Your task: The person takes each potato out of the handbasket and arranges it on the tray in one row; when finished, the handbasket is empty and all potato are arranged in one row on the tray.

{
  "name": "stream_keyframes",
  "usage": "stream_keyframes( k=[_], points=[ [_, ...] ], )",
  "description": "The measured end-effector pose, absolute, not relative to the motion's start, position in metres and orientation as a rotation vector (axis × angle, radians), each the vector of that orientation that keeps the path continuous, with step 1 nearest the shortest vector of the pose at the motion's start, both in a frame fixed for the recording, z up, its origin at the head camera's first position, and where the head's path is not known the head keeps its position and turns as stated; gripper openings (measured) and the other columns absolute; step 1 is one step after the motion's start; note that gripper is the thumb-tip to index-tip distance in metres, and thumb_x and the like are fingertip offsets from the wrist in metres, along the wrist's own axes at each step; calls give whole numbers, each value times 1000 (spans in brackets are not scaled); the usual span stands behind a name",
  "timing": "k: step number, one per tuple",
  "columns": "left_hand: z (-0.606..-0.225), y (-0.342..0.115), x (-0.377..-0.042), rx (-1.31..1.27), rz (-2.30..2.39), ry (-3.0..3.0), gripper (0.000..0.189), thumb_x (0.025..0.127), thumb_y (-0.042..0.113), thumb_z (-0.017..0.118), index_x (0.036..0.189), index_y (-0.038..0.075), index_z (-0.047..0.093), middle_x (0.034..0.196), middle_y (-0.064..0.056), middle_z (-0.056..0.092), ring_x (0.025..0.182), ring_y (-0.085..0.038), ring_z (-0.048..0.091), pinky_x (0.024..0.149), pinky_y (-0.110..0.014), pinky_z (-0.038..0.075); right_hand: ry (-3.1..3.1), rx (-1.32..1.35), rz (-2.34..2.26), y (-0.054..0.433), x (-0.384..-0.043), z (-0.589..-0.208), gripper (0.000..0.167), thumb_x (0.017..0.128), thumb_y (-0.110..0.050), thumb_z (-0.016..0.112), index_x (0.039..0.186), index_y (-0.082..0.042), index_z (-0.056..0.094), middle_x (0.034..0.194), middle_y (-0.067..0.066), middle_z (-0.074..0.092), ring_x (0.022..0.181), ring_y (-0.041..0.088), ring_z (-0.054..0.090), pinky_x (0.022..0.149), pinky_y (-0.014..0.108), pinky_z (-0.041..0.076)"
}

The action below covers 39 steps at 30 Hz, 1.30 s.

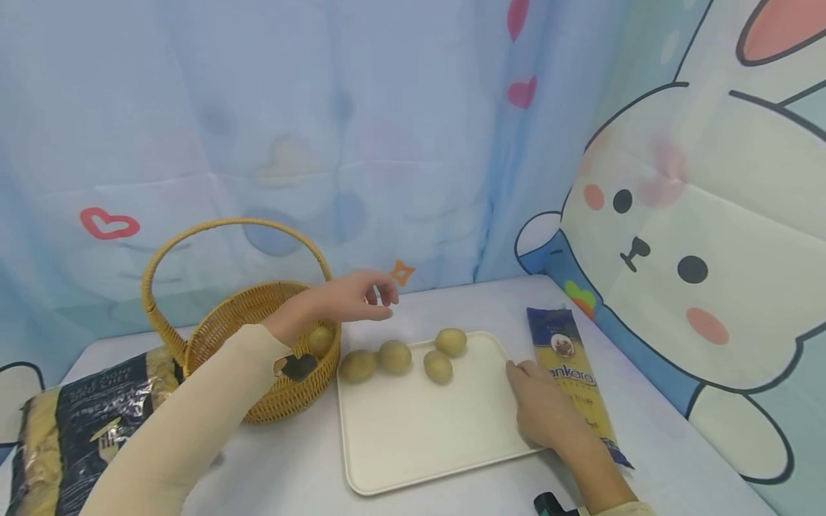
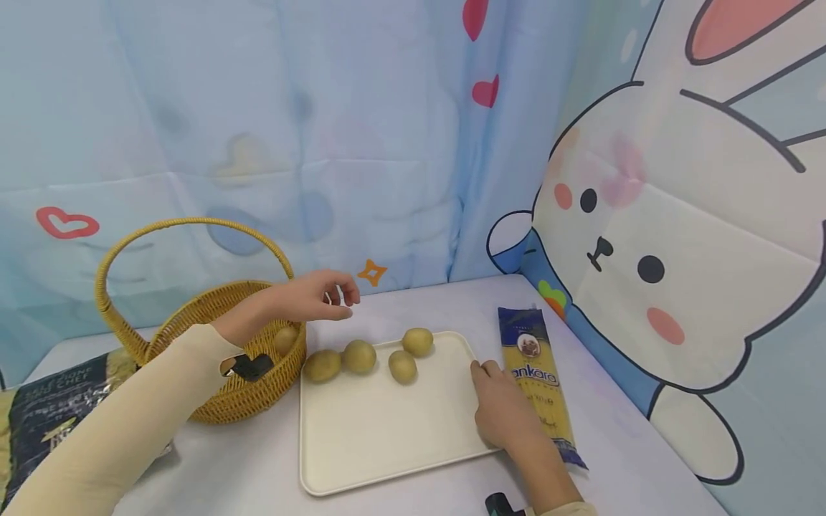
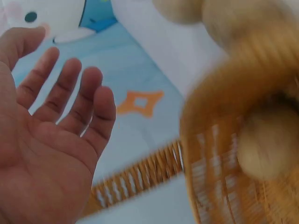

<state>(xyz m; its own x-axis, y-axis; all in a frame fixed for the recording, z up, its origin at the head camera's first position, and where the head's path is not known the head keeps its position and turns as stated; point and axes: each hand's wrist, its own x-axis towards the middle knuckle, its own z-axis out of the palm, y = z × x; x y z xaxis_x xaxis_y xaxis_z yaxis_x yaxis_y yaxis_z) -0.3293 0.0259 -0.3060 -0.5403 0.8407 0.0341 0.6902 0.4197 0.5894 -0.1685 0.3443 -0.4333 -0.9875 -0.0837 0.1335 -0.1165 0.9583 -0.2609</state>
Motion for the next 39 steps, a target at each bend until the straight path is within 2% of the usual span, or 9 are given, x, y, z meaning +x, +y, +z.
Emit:
stream_keyframes(
  k=[3, 8, 11, 14, 18, 23, 28, 32, 39],
  points=[
    [-302, 7, -332, 1304, 827, 2416, 16, 93, 23, 62, 108, 16, 62, 105, -2, 59, 90, -21, 62, 78, -36, 50, -2989, 153, 401, 344, -169, -433, 50, 92, 3, 51, 140, 10, 42, 129, 23, 52, 120, 40, 49, 100, 54, 40],
    [-292, -22, -331, 1199, 980, 2293, 17, 95, 19, 60, 110, 12, 64, 105, -10, 60, 88, -32, 64, 77, -50, 52, -2983, 151, 400, 345, -168, -433, 49, 93, 3, 50, 140, 10, 42, 128, 24, 52, 120, 40, 49, 100, 54, 40],
    [-289, -36, -332, 1154, 1006, 2225, 16, 94, 16, 61, 108, 8, 65, 101, -17, 63, 87, -37, 63, 77, -48, 53, -2983, 152, 407, 345, -168, -433, 49, 92, 4, 50, 140, 10, 42, 128, 24, 52, 120, 40, 49, 99, 54, 41],
    [-288, -49, -337, 1143, 952, 2208, 18, 93, 14, 62, 105, 1, 67, 97, -20, 66, 89, -35, 63, 79, -41, 53, -2989, 153, 412, 345, -167, -433, 49, 92, 4, 50, 140, 10, 42, 128, 24, 52, 120, 40, 49, 99, 54, 41],
    [-292, -65, -345, 1116, 822, 2303, 23, 92, 14, 64, 109, -1, 67, 102, -14, 67, 94, -27, 62, 84, -39, 51, -2987, 161, 405, 345, -167, -433, 49, 92, 3, 50, 140, 10, 43, 127, 23, 53, 120, 40, 50, 99, 54, 41],
    [-302, -76, -354, 1129, 605, 2494, 27, 92, 18, 64, 116, 6, 67, 110, -4, 65, 102, -20, 59, 88, -40, 49, -2977, 170, 402, 344, -167, -432, 48, 92, 4, 50, 139, 10, 43, 127, 23, 53, 119, 40, 50, 99, 54, 41],
    [-315, -75, -360, 1129, 511, 2482, 35, 90, 11, 62, 124, 7, 66, 119, -10, 65, 108, -25, 60, 91, -42, 48, -2983, 164, 410, 345, -166, -431, 49, 91, 4, 51, 140, 10, 43, 127, 23, 53, 119, 40, 50, 99, 54, 41],
    [-326, -71, -361, 1105, 513, 2401, 36, 87, 10, 65, 123, 7, 66, 128, -12, 60, 115, -31, 58, 95, -43, 47, -2992, 147, 409, 345, -167, -430, 50, 92, 4, 51, 140, 9, 42, 128, 23, 52, 120, 39, 50, 99, 54, 41],
    [-338, -63, -363, 1049, 474, 2383, 34, 78, 17, 79, 111, 13, 70, 116, 0, 63, 108, -24, 59, 93, -40, 47, -2988, 150, 405, 345, -167, -431, 49, 93, 2, 50, 141, 9, 43, 129, 23, 52, 120, 39, 50, 99, 54, 41]
  ],
)
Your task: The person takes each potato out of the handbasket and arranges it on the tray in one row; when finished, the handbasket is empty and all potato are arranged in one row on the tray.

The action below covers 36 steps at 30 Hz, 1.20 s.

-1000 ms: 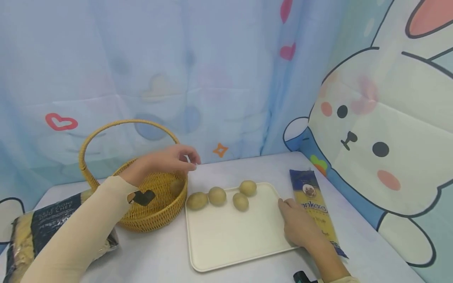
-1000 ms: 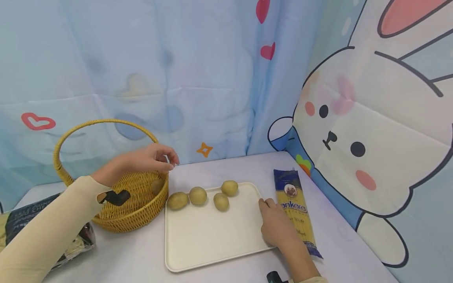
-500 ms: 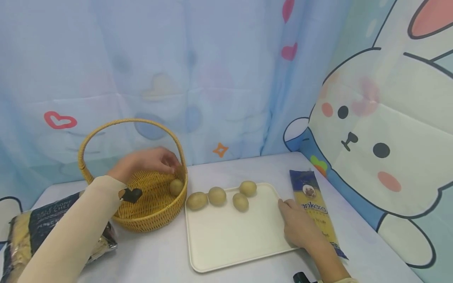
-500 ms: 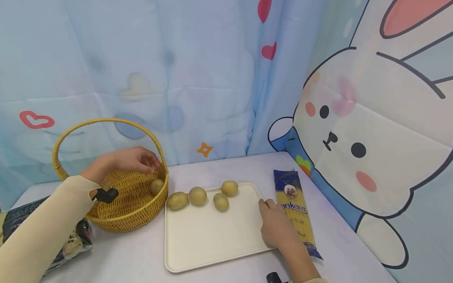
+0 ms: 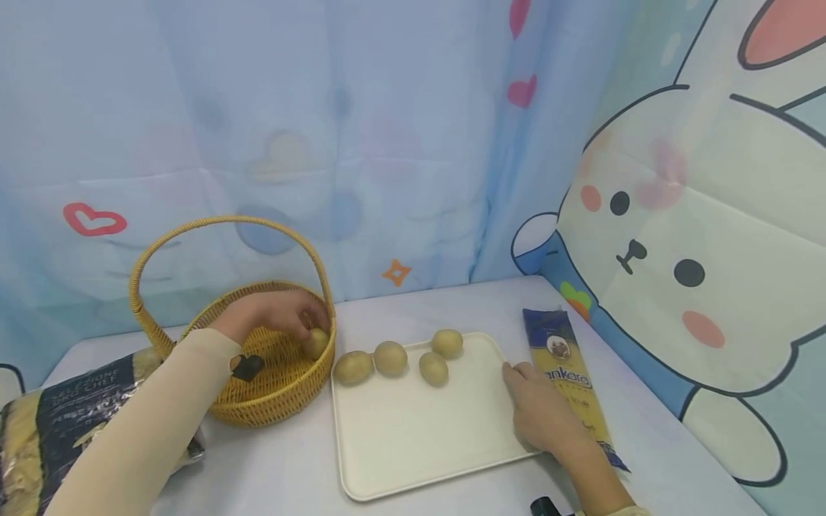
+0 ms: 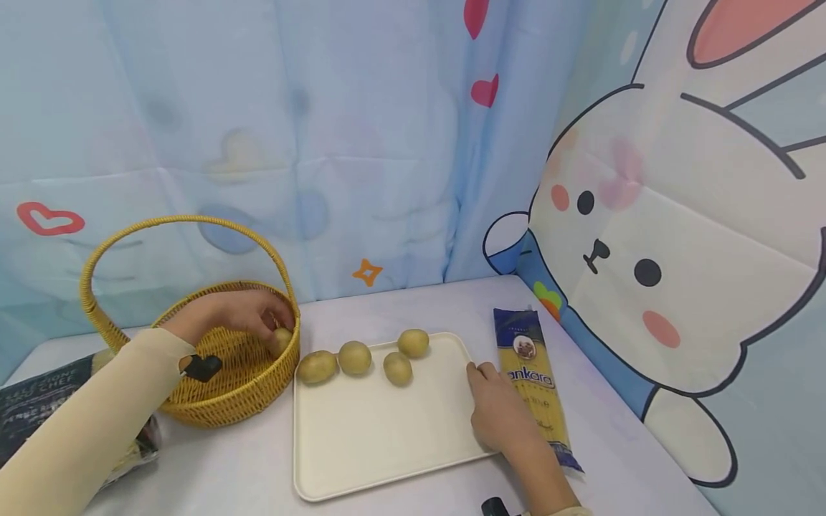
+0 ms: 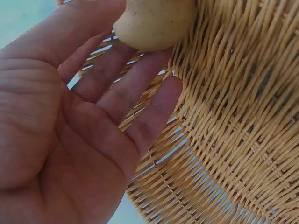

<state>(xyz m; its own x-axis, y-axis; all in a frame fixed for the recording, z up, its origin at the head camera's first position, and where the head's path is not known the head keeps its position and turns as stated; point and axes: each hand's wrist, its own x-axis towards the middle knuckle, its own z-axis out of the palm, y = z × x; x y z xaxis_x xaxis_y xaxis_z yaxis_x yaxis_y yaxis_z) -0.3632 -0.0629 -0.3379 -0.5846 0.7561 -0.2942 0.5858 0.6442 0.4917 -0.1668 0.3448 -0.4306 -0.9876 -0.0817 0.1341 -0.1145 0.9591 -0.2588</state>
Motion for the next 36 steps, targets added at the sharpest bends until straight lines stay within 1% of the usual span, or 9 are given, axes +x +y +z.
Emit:
stream_keyframes(
  k=[2, 4, 9, 17, 21, 24, 27, 32, 36],
  points=[
    [-340, -62, -363, 1062, 453, 2388, 35, 77, 17, 81, 110, 13, 69, 113, 1, 63, 105, -22, 58, 91, -39, 47, -2985, 150, 407, 344, -167, -431, 48, 93, 2, 50, 141, 9, 43, 129, 22, 52, 120, 39, 50, 99, 54, 41],
    [-342, -61, -363, 1082, 445, 2393, 35, 77, 14, 81, 109, 11, 67, 111, 0, 63, 103, -22, 58, 90, -40, 48, -2984, 150, 411, 344, -167, -431, 49, 93, 3, 50, 140, 9, 43, 129, 22, 52, 120, 39, 50, 99, 54, 41],
    [-345, -62, -361, 1082, 461, 2419, 33, 76, 10, 81, 105, 11, 66, 105, 0, 64, 100, -20, 59, 88, -39, 48, -2991, 154, 417, 345, -168, -430, 49, 93, 2, 50, 140, 9, 43, 128, 23, 52, 120, 39, 50, 99, 54, 41],
    [-343, -64, -356, 1104, 431, 2466, 31, 71, 2, 73, 98, 15, 64, 99, 3, 62, 95, -18, 58, 83, -36, 49, -3016, 135, 408, 345, -172, -432, 46, 94, 0, 50, 140, 8, 44, 127, 21, 53, 119, 38, 51, 99, 53, 41],
    [-333, -63, -354, 1111, 424, 2480, 30, 70, 3, 69, 97, 14, 62, 96, 3, 61, 91, -18, 56, 79, -35, 47, -3020, 139, 402, 345, -171, -431, 47, 94, 1, 50, 139, 9, 44, 126, 21, 53, 119, 38, 51, 99, 53, 41],
    [-324, -63, -351, 1111, 451, 2498, 30, 70, 4, 67, 97, 14, 61, 97, 1, 59, 89, -19, 54, 77, -35, 47, -3034, 129, 397, 346, -170, -432, 48, 93, 1, 51, 140, 8, 44, 127, 21, 53, 119, 38, 50, 99, 54, 41],
    [-316, -62, -347, 1105, 490, 2512, 29, 71, 6, 67, 98, 16, 61, 98, 1, 59, 89, -18, 55, 78, -35, 47, -3040, 122, 393, 347, -171, -434, 48, 93, 1, 51, 140, 8, 44, 127, 21, 53, 120, 38, 50, 99, 54, 41],
    [-300, -57, -338, 1098, 557, 2473, 29, 73, 5, 67, 98, 18, 62, 100, 3, 63, 90, -17, 58, 77, -34, 49, -3032, 128, 382, 348, -173, -438, 48, 93, 2, 50, 140, 9, 44, 128, 22, 52, 121, 40, 49, 100, 55, 40],
    [-289, -52, -331, 1093, 607, 2450, 28, 75, 6, 69, 100, 17, 63, 101, 3, 64, 92, -18, 59, 79, -35, 50, -3041, 115, 375, 347, -174, -438, 48, 93, 1, 51, 140, 8, 44, 129, 22, 52, 122, 40, 48, 100, 55, 39]
  ],
)
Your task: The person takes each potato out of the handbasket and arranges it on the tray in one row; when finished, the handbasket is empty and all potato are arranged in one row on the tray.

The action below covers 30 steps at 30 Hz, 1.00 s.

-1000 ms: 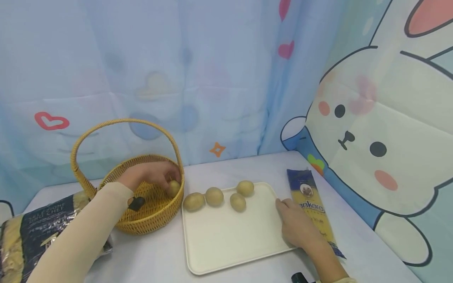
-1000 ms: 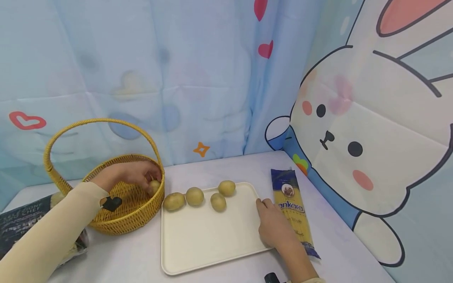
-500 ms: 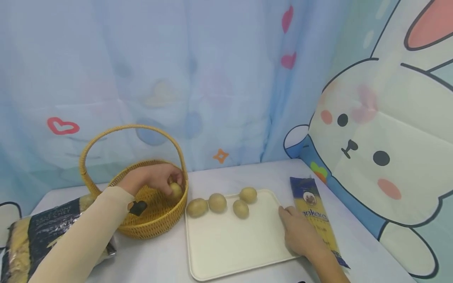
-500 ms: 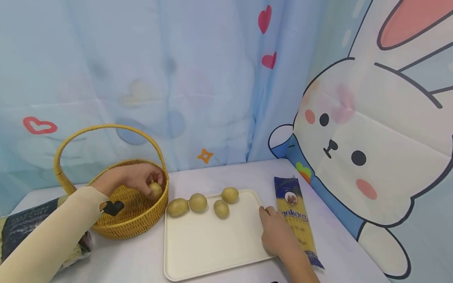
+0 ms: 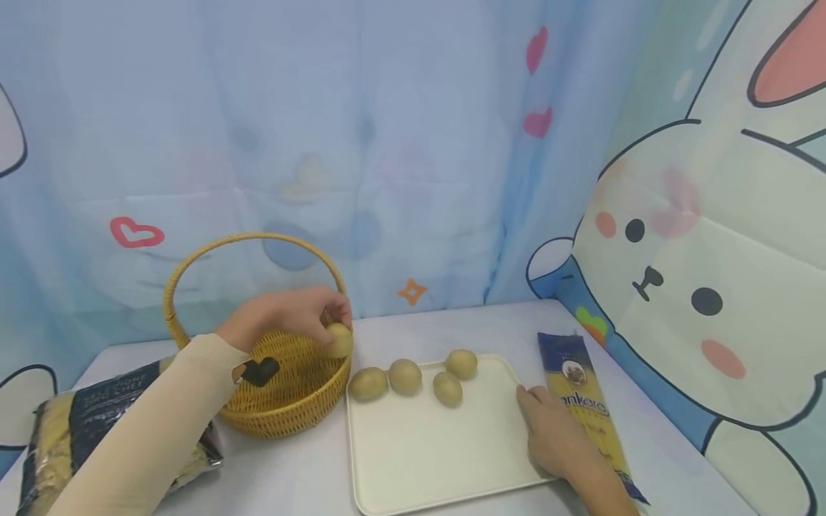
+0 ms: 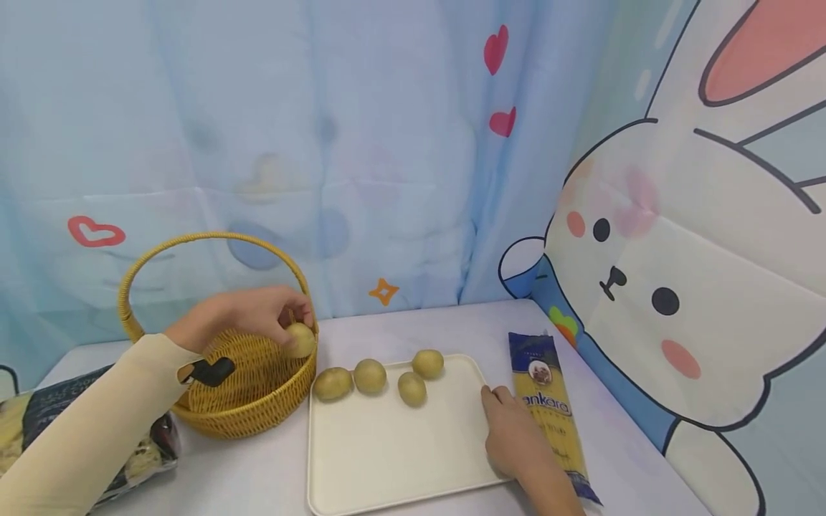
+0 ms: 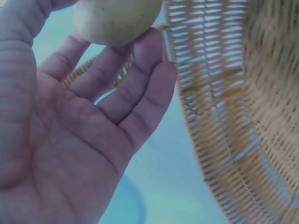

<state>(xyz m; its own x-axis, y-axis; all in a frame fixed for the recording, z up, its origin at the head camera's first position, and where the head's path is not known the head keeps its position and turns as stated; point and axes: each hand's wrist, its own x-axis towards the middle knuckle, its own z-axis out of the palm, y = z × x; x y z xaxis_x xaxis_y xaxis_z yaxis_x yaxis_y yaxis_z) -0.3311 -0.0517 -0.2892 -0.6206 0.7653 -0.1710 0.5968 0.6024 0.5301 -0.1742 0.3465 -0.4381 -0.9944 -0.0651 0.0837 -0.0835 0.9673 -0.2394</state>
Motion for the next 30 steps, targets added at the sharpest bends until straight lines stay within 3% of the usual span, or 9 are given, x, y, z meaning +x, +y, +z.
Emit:
stream_keyframes(
  k=[8, 17, 22, 30],
  points=[
    [-287, -35, -328, 1094, 654, 2420, 24, 77, 14, 72, 100, 17, 64, 103, 2, 64, 101, -16, 61, 84, -34, 50, -3076, 77, 392, 349, -169, -441, 50, 91, 3, 52, 140, 8, 44, 130, 22, 51, 122, 40, 48, 100, 56, 39],
    [-287, -6, -326, 1182, 686, 2349, 19, 81, 16, 68, 100, 18, 64, 102, 1, 65, 93, -18, 64, 75, -34, 53, -3065, 97, 372, 350, -170, -440, 52, 90, 5, 51, 141, 8, 42, 132, 23, 50, 124, 41, 46, 102, 56, 37],
    [-291, 18, -329, 1272, 677, 2357, 20, 81, 17, 70, 100, 17, 63, 101, 2, 65, 95, -15, 62, 82, -30, 51, -3035, 135, 380, 352, -170, -439, 54, 89, 7, 52, 141, 8, 42, 132, 22, 50, 124, 40, 46, 103, 56, 37],
    [-297, 69, -334, 1350, 569, 2426, 31, 83, 19, 69, 114, 20, 64, 106, 4, 63, 98, -12, 61, 80, -26, 50, -2998, 177, 394, 351, -172, -439, 56, 87, 7, 53, 142, 7, 42, 134, 23, 49, 125, 42, 45, 103, 56, 36]
  ],
)
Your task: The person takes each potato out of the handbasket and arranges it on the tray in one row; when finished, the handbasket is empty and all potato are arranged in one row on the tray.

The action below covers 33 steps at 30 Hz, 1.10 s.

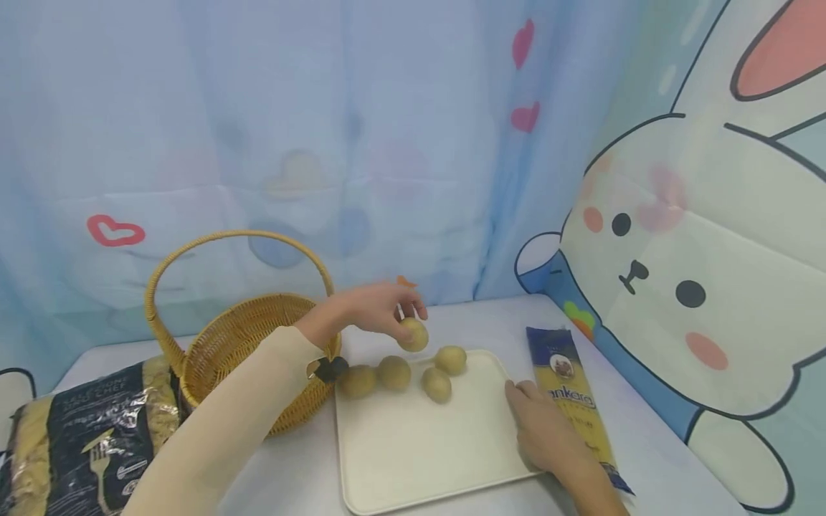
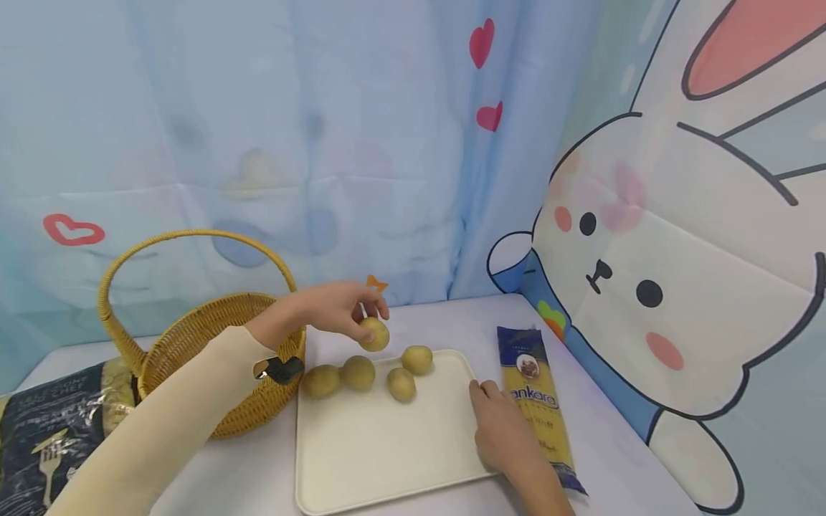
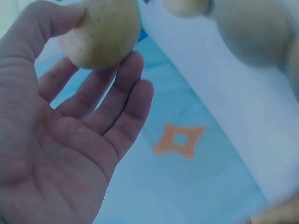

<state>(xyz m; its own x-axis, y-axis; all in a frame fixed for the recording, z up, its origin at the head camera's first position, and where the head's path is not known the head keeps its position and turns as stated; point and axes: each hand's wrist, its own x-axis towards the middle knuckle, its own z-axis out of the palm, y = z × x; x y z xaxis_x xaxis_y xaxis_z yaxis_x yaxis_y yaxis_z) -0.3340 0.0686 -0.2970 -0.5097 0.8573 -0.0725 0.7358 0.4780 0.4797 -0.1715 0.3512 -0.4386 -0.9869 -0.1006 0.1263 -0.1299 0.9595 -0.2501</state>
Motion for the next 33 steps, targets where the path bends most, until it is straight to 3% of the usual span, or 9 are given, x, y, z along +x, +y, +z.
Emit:
stream_keyframes(
  k=[8, 13, 23, 33],
  points=[
    [-313, 120, -334, 1477, 559, 2444, 30, 80, 20, 72, 109, 17, 70, 103, 6, 67, 92, -9, 62, 78, -23, 49, -2988, 165, 376, 343, -168, -436, 58, 84, 7, 56, 141, 7, 43, 133, 23, 50, 125, 42, 46, 102, 56, 37],
    [-334, 147, -329, 1483, 605, 2419, 36, 82, 24, 74, 115, 12, 70, 106, 2, 68, 90, -9, 62, 78, -20, 48, -2982, 160, 385, 336, -165, -435, 57, 85, 7, 56, 141, 7, 44, 133, 22, 51, 124, 40, 47, 102, 54, 38],
    [-358, 175, -321, 1474, 654, 2475, 29, 83, 19, 76, 110, 12, 73, 101, 8, 68, 87, -6, 58, 78, -18, 46, -2975, 153, 368, 324, -162, -434, 56, 85, 7, 55, 141, 6, 45, 131, 20, 51, 124, 37, 48, 102, 50, 40],
    [-376, 152, -320, 1277, 477, 2631, 35, 88, 22, 68, 122, 16, 67, 118, 7, 64, 113, -11, 55, 96, -22, 40, -2969, 248, 325, 308, -168, -431, 54, 87, 5, 56, 140, 6, 46, 131, 21, 52, 122, 38, 50, 101, 50, 41]
  ],
)
